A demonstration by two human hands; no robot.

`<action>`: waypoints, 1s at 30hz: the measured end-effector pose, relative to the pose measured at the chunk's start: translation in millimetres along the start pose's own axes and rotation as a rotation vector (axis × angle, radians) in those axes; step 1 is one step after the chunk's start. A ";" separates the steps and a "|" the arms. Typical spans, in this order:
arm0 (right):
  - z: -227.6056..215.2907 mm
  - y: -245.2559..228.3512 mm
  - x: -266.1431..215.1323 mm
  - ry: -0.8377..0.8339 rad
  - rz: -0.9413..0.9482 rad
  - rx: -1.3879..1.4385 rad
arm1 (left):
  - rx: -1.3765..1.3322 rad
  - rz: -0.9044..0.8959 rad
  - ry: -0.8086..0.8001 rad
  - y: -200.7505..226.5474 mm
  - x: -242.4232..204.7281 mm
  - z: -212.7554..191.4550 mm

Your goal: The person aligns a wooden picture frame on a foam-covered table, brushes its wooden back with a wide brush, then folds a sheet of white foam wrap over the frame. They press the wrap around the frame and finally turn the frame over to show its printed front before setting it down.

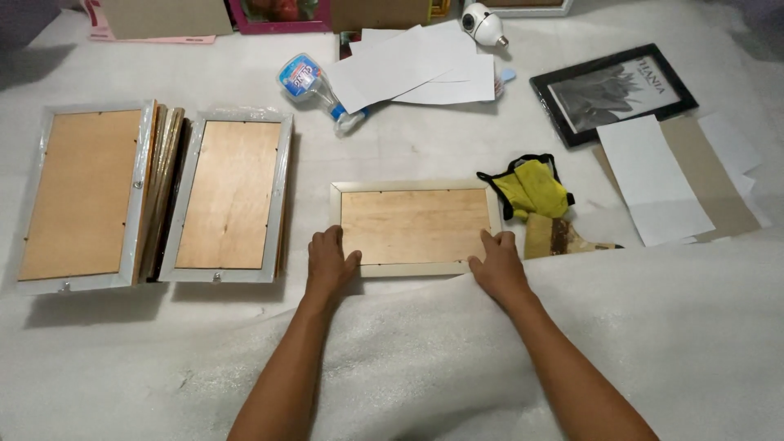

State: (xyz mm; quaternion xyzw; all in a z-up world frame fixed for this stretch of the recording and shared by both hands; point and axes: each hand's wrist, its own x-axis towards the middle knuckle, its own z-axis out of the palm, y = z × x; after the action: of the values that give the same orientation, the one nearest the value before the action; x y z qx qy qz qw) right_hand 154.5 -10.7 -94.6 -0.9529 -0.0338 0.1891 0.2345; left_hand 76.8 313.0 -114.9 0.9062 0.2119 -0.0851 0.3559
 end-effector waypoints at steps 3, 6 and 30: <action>-7.8 -9.4 -6.7 0.013 -0.002 -0.004 | -0.037 0.018 0.021 8.9 -7.9 -6.5; -2.8 -3.1 1.4 -0.008 -0.018 -0.027 | -0.002 0.045 0.040 4.7 -5.7 -2.5; -19.4 -30.3 -4.3 -0.135 -0.054 -0.425 | -0.081 0.015 0.009 15.9 -11.6 -13.6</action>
State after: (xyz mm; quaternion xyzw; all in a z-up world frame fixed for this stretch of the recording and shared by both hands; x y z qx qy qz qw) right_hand 158.6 7.1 -63.2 -0.9648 -0.1140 0.2350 0.0308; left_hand 73.5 308.1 -91.7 0.8929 0.2100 -0.0698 0.3921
